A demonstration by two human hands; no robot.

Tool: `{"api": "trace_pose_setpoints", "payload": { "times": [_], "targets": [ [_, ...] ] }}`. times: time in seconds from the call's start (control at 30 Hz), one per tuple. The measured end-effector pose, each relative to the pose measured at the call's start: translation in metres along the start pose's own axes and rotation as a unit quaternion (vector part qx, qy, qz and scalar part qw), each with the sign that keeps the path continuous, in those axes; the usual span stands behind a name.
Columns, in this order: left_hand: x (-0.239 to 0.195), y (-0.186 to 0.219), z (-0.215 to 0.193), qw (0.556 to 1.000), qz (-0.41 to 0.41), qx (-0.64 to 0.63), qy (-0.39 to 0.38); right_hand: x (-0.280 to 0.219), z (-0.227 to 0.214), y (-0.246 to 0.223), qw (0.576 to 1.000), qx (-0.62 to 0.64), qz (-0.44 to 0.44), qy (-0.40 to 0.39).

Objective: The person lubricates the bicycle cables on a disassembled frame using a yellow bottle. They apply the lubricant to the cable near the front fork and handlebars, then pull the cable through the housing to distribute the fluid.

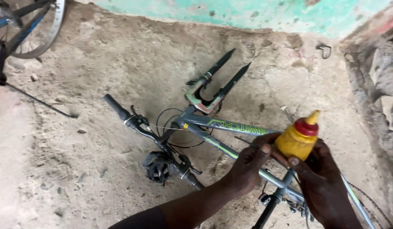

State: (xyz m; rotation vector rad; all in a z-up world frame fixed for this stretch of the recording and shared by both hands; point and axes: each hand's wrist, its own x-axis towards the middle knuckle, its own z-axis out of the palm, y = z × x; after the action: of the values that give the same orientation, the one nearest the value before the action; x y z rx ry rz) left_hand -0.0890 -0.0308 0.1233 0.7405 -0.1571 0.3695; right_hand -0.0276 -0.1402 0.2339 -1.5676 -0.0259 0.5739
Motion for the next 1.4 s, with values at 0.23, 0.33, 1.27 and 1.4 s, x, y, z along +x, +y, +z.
{"api": "trace_pose_setpoints", "payload": {
  "times": [0.23,0.33,1.27,1.4],
  "targets": [
    [0.001,-0.004,-0.001,0.994,0.079,-0.066,0.021,0.008,0.019,-0.002,1.0,0.025,-0.007,-0.004],
    [-0.003,0.004,0.006,0.985,0.136,-0.084,0.062,0.004,0.028,-0.029,0.998,0.011,-0.057,-0.009],
    [-0.029,0.071,-0.02,0.955,0.099,-0.21,0.186,0.06,0.105,-0.018,0.977,0.165,0.019,-0.135],
    [-0.048,0.074,-0.032,0.958,0.022,-0.235,0.164,0.075,0.112,-0.002,0.981,0.107,0.044,-0.156]
  ]
}}
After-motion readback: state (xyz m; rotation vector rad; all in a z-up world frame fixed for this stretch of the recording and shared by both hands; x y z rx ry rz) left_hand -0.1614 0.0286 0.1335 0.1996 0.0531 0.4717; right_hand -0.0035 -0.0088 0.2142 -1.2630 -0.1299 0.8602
